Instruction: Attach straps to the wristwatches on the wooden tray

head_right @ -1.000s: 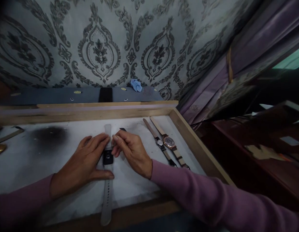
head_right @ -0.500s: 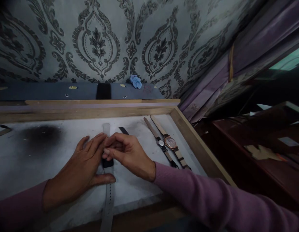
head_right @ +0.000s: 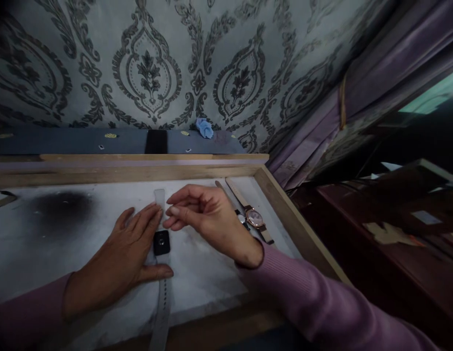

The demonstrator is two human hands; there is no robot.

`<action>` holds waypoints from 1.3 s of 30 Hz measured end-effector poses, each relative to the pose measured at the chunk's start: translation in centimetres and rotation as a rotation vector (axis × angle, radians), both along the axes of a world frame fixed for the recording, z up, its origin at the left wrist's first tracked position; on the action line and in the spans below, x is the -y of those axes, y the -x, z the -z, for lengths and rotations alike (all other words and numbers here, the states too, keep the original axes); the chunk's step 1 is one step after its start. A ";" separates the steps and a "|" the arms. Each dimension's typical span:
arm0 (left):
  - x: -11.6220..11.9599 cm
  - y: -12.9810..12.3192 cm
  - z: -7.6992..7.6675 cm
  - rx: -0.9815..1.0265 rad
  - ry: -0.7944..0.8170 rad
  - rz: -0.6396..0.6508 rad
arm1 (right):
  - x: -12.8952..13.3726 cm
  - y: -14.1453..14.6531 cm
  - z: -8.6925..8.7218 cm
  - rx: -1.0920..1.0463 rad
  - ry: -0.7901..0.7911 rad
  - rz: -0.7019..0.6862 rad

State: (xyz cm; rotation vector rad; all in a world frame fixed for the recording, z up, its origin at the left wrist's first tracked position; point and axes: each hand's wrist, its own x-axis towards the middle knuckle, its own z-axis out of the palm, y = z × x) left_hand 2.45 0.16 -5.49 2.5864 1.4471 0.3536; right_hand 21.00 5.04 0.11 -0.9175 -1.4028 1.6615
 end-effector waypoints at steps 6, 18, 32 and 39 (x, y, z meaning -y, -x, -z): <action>-0.1 0.1 0.0 -0.019 0.008 0.014 | 0.4 0.4 1.0 0.039 0.053 -0.081; 0.0 0.3 0.5 0.018 -0.033 0.026 | 0.9 -0.1 4.2 0.307 -0.276 -0.099; 0.0 0.4 0.4 0.004 -0.015 0.023 | 0.0 -2.2 -0.5 1.005 -0.753 -0.632; 0.1 0.4 0.3 -0.012 -0.018 0.026 | 1.8 -0.8 0.1 1.249 -0.829 -0.734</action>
